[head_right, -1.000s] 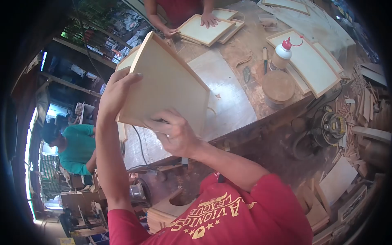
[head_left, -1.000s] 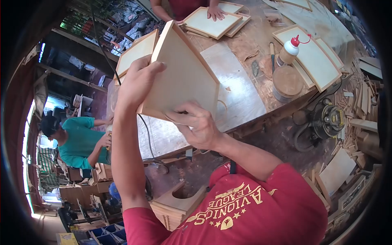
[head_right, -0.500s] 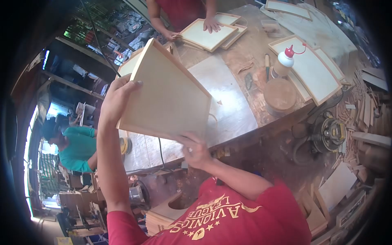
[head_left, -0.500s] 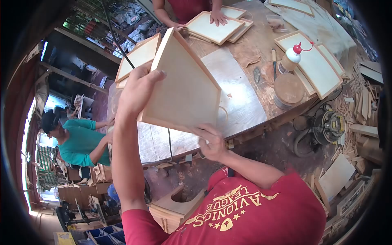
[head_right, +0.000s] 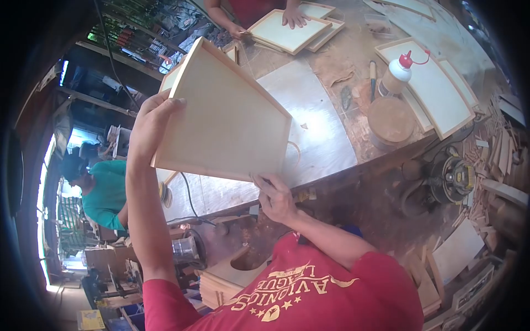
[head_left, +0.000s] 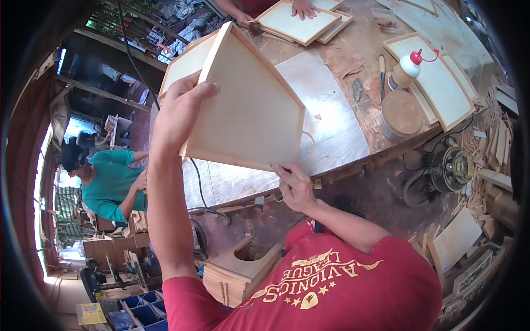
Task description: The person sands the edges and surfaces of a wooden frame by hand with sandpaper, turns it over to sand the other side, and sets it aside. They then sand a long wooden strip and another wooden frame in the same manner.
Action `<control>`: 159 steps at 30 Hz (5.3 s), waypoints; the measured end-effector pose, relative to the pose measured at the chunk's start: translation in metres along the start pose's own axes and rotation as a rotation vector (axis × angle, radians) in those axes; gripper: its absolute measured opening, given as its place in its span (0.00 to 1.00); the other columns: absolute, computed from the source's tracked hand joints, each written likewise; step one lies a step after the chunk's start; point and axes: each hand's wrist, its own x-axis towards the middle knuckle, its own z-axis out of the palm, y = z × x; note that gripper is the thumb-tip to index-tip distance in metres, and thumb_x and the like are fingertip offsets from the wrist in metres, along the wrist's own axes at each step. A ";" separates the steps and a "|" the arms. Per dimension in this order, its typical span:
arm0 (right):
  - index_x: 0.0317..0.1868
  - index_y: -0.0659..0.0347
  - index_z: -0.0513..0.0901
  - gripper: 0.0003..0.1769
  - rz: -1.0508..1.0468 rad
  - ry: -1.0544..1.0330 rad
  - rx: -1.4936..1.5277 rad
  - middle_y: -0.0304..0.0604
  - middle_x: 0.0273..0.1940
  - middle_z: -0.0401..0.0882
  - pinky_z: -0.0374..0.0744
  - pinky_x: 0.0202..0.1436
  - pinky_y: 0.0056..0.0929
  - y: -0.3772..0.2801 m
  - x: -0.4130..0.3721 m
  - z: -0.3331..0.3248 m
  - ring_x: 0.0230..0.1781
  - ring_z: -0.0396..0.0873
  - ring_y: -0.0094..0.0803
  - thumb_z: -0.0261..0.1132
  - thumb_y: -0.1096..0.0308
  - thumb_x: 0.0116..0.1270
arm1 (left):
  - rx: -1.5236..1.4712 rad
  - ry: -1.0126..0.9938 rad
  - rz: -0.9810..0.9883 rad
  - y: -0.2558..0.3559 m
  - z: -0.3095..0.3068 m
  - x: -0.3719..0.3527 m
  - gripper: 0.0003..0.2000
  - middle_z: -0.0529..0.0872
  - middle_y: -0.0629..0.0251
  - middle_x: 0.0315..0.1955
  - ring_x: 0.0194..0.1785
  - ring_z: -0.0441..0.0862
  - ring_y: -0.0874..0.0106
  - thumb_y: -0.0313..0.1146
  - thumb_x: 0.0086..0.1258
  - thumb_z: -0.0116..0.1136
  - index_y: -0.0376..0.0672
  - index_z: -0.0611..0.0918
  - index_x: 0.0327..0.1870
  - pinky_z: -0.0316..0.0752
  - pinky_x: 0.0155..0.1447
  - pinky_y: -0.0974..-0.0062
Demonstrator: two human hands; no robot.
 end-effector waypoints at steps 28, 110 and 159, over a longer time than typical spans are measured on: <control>0.80 0.78 0.55 0.50 -0.169 -0.060 -0.322 0.80 0.79 0.54 0.55 0.80 0.77 -0.013 -0.004 0.050 0.79 0.54 0.81 0.67 0.53 0.70 | -0.010 0.079 -0.012 -0.012 0.001 -0.007 0.18 0.89 0.63 0.35 0.37 0.86 0.75 0.39 0.71 0.60 0.32 0.87 0.51 0.78 0.45 0.76; 0.81 0.67 0.62 0.48 0.130 -0.734 -0.887 0.64 0.82 0.60 0.49 0.88 0.57 0.034 0.024 -0.126 0.85 0.54 0.58 0.70 0.49 0.71 | 0.234 0.741 -0.254 -0.362 0.199 -0.059 0.17 0.84 0.57 0.58 0.65 0.75 0.52 0.40 0.67 0.65 0.45 0.90 0.54 0.68 0.72 0.52; 0.49 0.60 0.83 0.14 -0.120 -0.842 -1.131 0.51 0.51 0.82 0.76 0.63 0.51 0.061 0.076 -0.172 0.57 0.80 0.51 0.62 0.72 0.63 | 0.183 0.804 -0.222 -0.357 0.199 -0.058 0.14 0.88 0.58 0.49 0.57 0.79 0.53 0.37 0.65 0.67 0.43 0.89 0.49 0.70 0.68 0.55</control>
